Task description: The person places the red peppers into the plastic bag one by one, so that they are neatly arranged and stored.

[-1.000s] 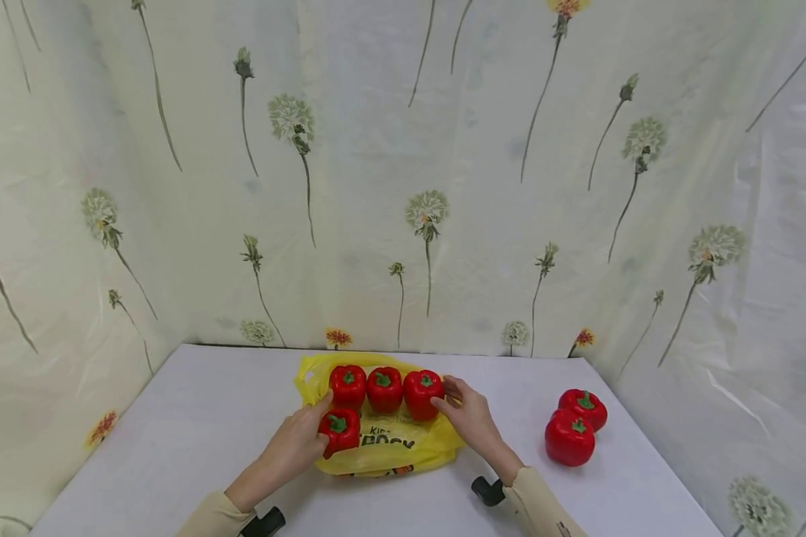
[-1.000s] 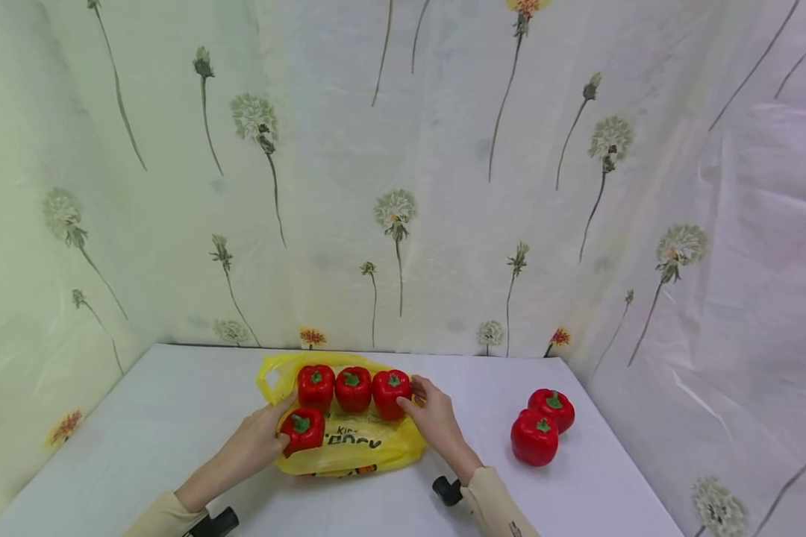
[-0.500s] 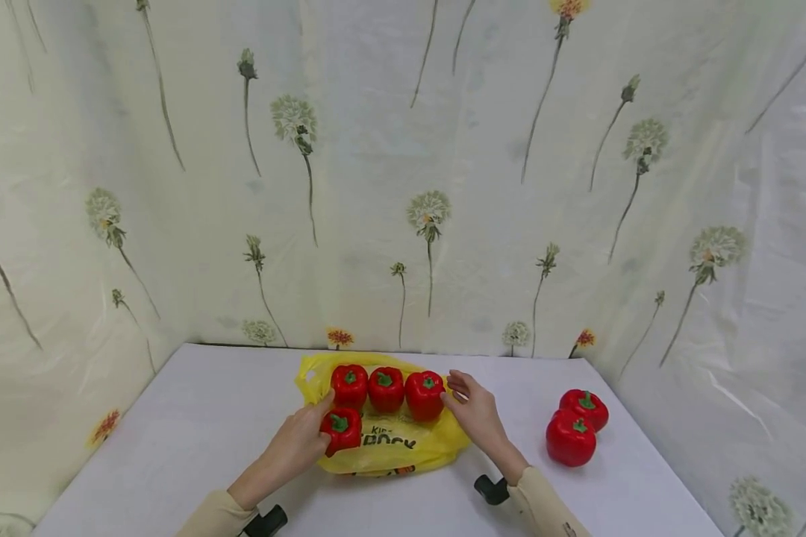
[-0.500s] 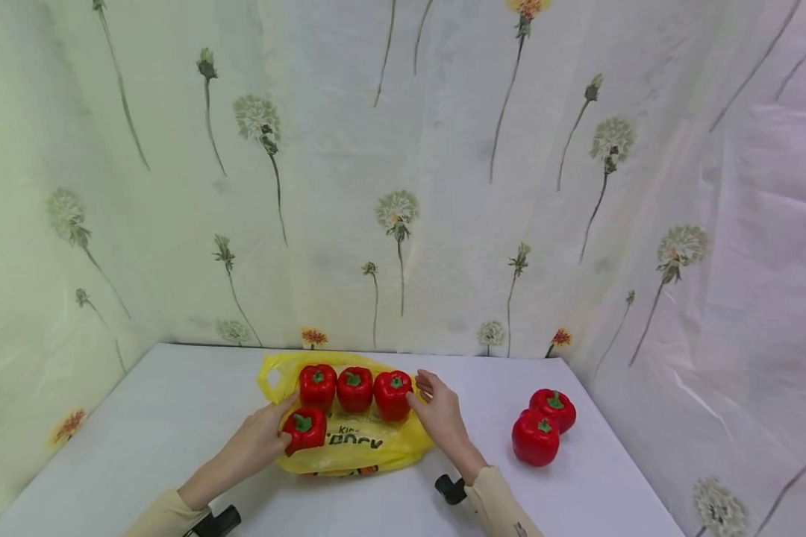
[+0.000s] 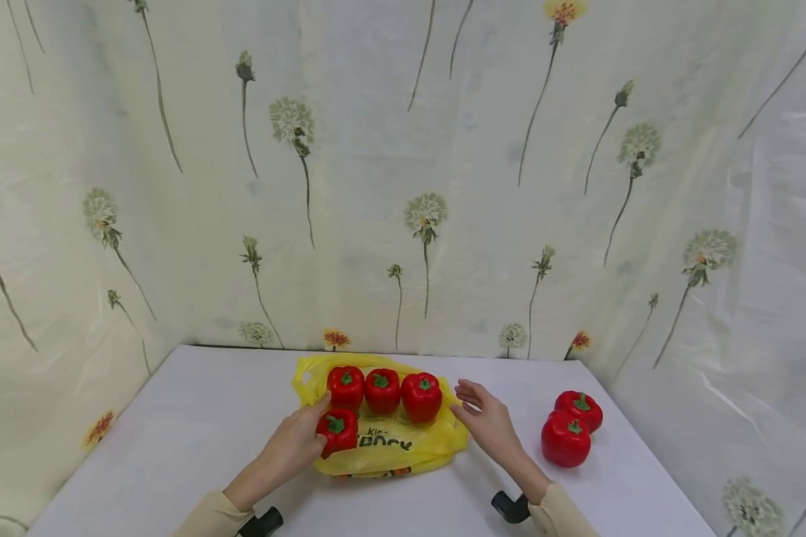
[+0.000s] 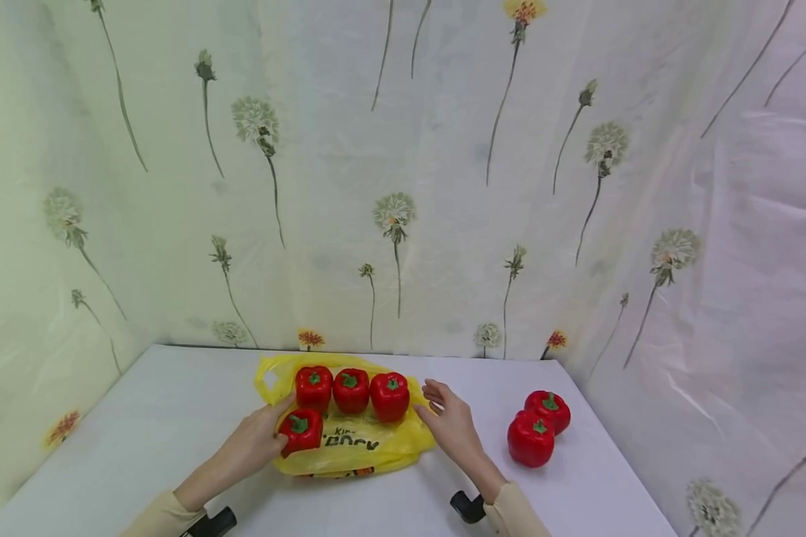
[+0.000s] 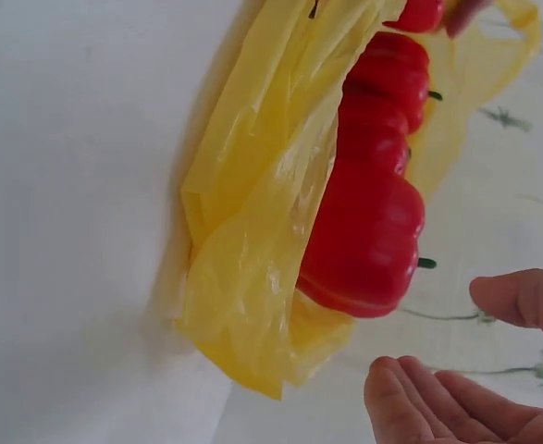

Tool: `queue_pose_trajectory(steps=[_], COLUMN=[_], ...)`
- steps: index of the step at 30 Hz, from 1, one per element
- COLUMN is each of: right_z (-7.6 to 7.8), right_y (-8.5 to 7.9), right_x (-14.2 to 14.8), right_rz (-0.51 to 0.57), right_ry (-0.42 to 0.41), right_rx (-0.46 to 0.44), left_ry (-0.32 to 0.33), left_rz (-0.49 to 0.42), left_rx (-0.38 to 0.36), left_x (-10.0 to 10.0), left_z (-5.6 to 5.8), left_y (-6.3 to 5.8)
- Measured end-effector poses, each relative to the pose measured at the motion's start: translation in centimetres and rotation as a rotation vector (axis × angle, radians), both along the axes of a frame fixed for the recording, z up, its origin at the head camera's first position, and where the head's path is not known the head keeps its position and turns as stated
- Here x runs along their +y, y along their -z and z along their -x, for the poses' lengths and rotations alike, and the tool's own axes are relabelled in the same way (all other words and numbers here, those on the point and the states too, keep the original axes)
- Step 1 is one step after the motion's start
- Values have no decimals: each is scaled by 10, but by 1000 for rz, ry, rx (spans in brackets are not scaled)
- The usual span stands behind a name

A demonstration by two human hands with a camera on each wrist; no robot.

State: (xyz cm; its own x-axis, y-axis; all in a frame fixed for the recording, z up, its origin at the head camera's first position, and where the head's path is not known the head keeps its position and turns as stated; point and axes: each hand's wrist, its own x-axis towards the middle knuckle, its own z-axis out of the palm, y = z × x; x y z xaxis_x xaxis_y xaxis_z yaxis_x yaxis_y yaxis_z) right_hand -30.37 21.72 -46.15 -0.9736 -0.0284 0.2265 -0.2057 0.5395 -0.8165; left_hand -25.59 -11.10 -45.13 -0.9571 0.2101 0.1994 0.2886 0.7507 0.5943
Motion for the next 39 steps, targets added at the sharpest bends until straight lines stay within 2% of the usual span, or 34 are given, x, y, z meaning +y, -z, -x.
queue_pose_trajectory(steps=[8,15,22,25,32,39], right_z=[-20,-45,-63,-68,-74,-72], right_y=[-2,-12,-20,-23,-27,-25], right_x=[18,40,76,91,121,144], right_rz=[-45,-82,-85,-95,-125,-150], right_ry=[15,80,120,147,237,340], right_rx=[-17,-80,-25,-31,-147,-132], left_ry=[-2,-13,-9,-13,-23,-25], left_rz=[-5,-5,5,1,-4,-17], left_rx=[-7,-19,-10,-14,-19,-26], left_x=[-2,-3,-3,-3,-3,-3], left_z=[0,0,1,0,0,0], left_y=[-2,-3,-6,-8,-7,-6])
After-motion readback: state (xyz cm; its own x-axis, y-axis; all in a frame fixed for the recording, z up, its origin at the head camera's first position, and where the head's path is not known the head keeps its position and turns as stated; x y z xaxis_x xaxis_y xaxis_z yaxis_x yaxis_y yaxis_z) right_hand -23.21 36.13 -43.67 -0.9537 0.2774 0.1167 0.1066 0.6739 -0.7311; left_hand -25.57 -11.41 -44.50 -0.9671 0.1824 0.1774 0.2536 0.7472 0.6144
